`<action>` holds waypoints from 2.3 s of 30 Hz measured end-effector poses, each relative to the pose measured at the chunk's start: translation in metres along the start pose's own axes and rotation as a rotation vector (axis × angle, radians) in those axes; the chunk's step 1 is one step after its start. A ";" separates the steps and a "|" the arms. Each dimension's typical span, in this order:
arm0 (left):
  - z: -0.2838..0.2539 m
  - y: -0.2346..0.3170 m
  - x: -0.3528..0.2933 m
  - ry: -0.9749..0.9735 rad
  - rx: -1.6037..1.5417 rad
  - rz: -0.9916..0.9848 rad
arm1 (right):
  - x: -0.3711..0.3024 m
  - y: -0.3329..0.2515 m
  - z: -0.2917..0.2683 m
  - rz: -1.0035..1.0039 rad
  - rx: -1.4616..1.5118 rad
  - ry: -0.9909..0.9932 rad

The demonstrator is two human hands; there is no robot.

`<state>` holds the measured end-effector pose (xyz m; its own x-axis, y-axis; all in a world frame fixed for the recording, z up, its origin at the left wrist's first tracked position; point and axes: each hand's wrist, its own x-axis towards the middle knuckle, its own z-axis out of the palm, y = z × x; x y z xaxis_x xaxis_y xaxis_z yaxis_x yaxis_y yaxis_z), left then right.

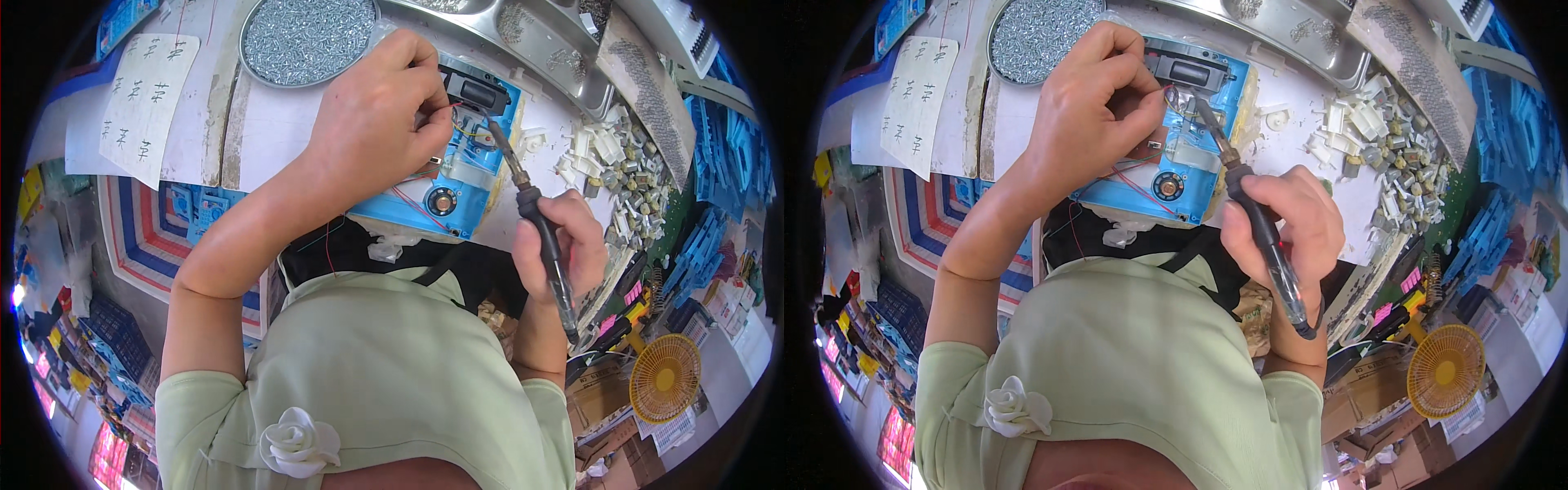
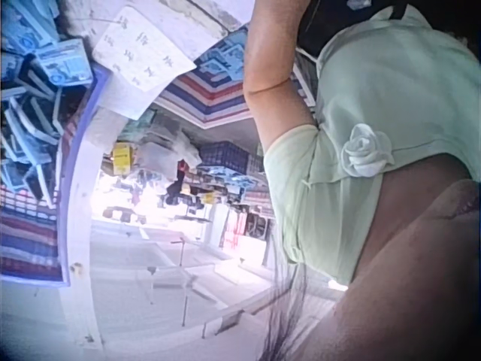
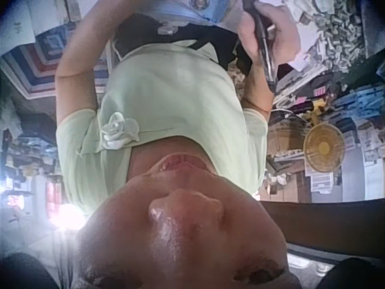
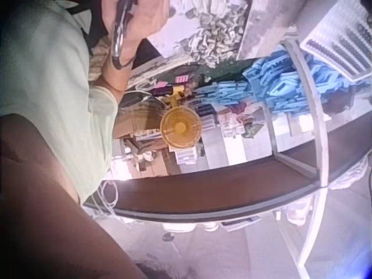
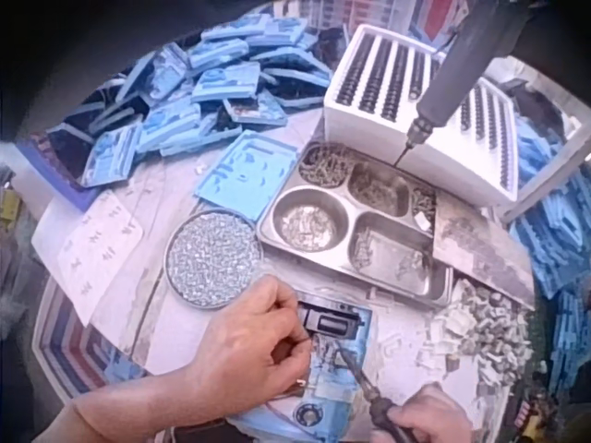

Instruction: Assemble internal components of a blue plastic electronic device and secure the casing with screws.

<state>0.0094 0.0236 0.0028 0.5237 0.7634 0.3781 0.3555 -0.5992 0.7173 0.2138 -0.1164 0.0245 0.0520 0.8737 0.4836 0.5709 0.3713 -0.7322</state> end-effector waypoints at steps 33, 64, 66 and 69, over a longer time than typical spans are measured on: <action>0.003 -0.002 -0.001 0.019 0.013 -0.005 | 0.009 0.007 0.016 -0.015 -0.029 -0.022; 0.000 -0.004 -0.002 0.025 -0.022 0.022 | 0.003 0.004 0.008 0.019 -0.048 -0.050; 0.000 -0.004 -0.002 0.011 -0.010 0.024 | 0.005 0.004 0.007 0.026 -0.067 -0.059; 0.001 -0.003 -0.001 -0.002 0.019 0.020 | 0.006 0.002 0.010 0.034 -0.066 -0.044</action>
<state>0.0093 0.0244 -0.0001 0.5321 0.7508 0.3913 0.3597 -0.6189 0.6983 0.2075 -0.1071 0.0215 0.0375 0.8989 0.4365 0.6222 0.3208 -0.7141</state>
